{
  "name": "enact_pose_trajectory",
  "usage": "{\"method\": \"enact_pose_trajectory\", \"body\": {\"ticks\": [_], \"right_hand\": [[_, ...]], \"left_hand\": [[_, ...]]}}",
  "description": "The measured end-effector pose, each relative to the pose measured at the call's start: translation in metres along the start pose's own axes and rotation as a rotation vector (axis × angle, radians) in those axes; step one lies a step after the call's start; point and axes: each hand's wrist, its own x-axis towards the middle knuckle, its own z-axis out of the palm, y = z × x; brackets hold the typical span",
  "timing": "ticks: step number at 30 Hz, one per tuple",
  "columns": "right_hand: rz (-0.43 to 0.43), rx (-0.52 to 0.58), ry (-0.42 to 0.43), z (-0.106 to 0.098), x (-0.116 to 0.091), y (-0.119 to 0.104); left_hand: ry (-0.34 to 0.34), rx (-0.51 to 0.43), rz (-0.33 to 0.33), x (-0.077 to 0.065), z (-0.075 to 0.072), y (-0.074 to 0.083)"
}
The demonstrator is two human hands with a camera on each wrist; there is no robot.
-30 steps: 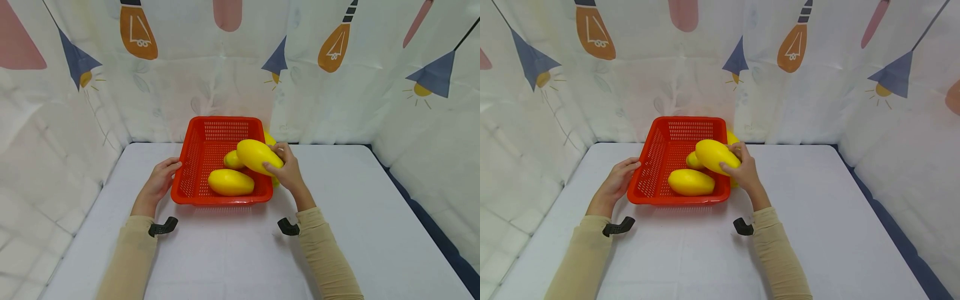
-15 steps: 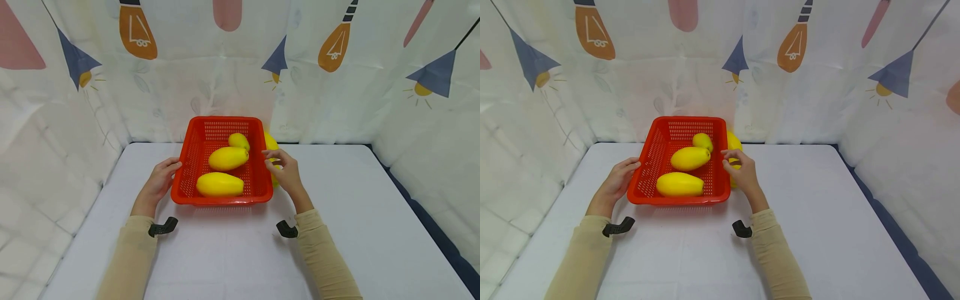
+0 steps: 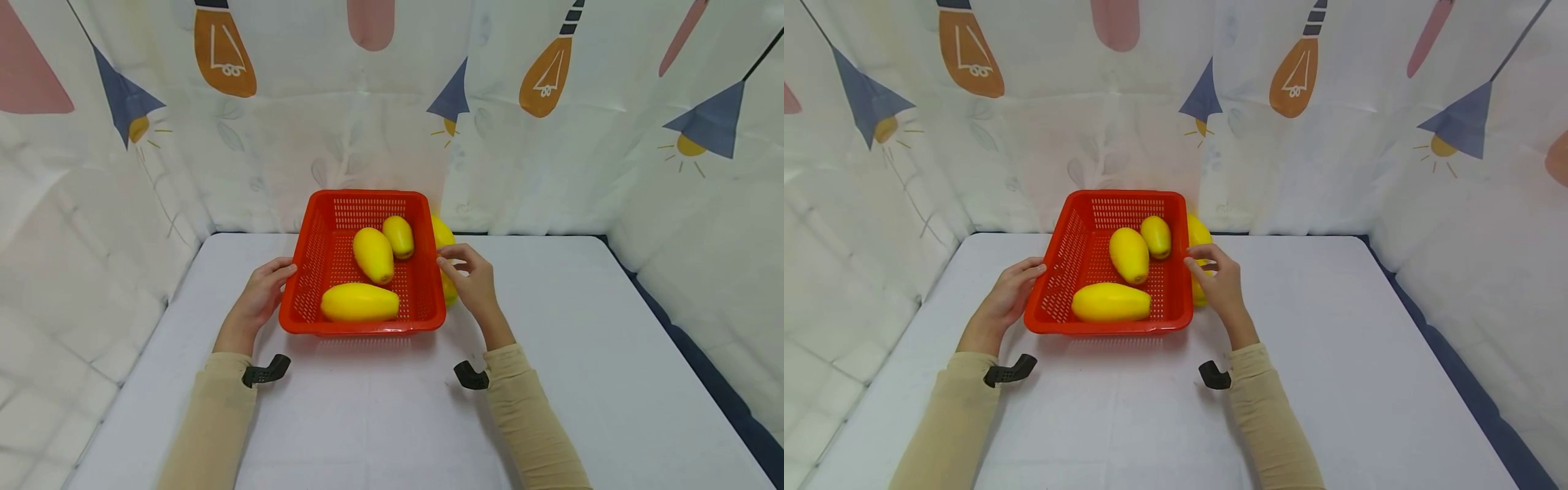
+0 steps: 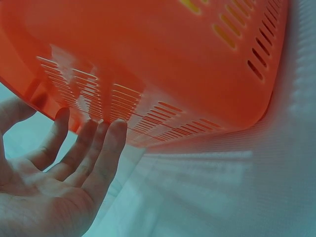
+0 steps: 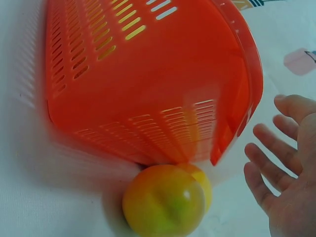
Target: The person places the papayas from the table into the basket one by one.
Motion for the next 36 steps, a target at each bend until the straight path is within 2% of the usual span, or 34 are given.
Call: {"method": "enact_pose_trajectory", "body": {"ticks": [2, 9, 12, 17, 36], "right_hand": [[0.002, -0.004, 0.0, -0.001, 0.0, -0.002], [0.003, -0.034, -0.01, -0.006, -0.008, -0.031], [0.004, -0.032, -0.002, -0.007, -0.01, -0.034], [0.017, -0.02, 0.006, -0.007, -0.011, -0.032], [0.061, -0.027, -0.007, -0.008, -0.013, -0.021]], "left_hand": [[-0.001, 0.001, 0.001, 0.0, 0.0, 0.0], [0.0, -0.007, -0.012, 0.0, 0.0, 0.0], [0.006, -0.002, -0.012, 0.0, 0.0, 0.0], [-0.004, -0.006, 0.005, -0.001, 0.0, 0.0], [0.006, 0.004, -0.002, 0.0, 0.001, 0.001]]}}
